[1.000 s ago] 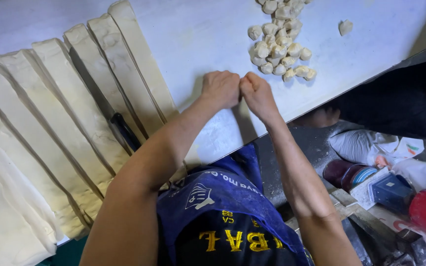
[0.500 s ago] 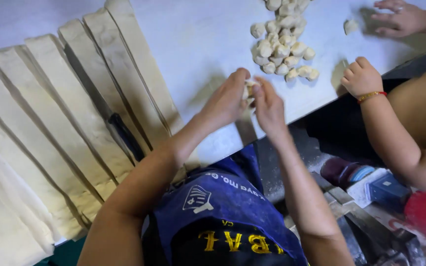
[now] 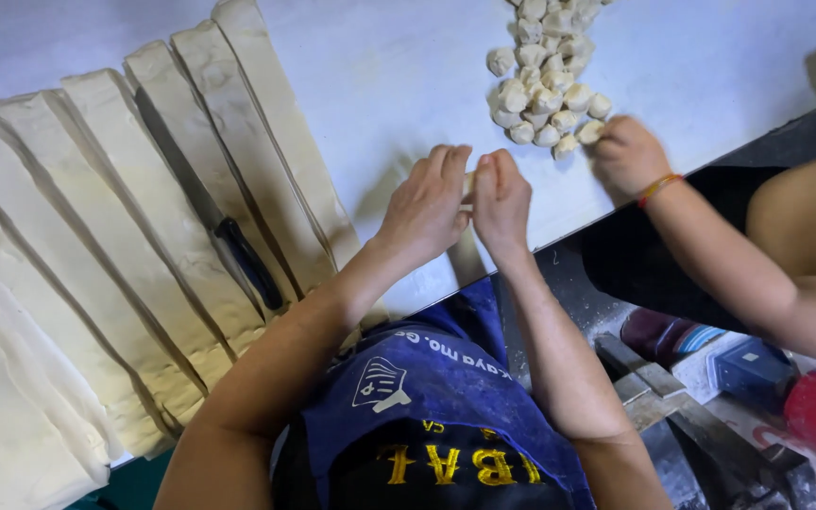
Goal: Cutting long strips of dough from a large sheet and rolling them into small, bite-sized pieces on a floured surface.
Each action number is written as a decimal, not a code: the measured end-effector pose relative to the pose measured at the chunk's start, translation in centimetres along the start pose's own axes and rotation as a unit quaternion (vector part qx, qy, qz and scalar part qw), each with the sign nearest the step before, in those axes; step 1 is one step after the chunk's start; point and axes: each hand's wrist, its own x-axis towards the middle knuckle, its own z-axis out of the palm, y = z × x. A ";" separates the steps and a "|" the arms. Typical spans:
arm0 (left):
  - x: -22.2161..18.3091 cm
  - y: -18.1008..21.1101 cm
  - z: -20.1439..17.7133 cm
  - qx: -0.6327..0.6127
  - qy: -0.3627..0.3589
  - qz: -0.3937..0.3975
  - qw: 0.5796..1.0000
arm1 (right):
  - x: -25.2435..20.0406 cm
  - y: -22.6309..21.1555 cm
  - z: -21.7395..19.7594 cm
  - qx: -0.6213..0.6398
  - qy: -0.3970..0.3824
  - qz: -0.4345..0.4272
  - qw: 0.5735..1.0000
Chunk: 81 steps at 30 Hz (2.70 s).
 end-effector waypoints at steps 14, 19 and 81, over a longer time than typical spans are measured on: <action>10.7 -13.1 5.1 0.151 -0.159 -0.226 0.949 | -1.1 -1.7 -2.8 0.027 -0.297 0.002 0.955; 7.2 -4.6 -0.5 0.136 -0.113 -0.240 0.955 | -0.6 -5.8 -5.8 0.014 -0.326 -0.102 0.940; 4.8 -1.7 10.6 -0.436 -0.003 -0.261 0.861 | 12.6 12.4 -16.4 -0.002 -0.055 -0.087 0.995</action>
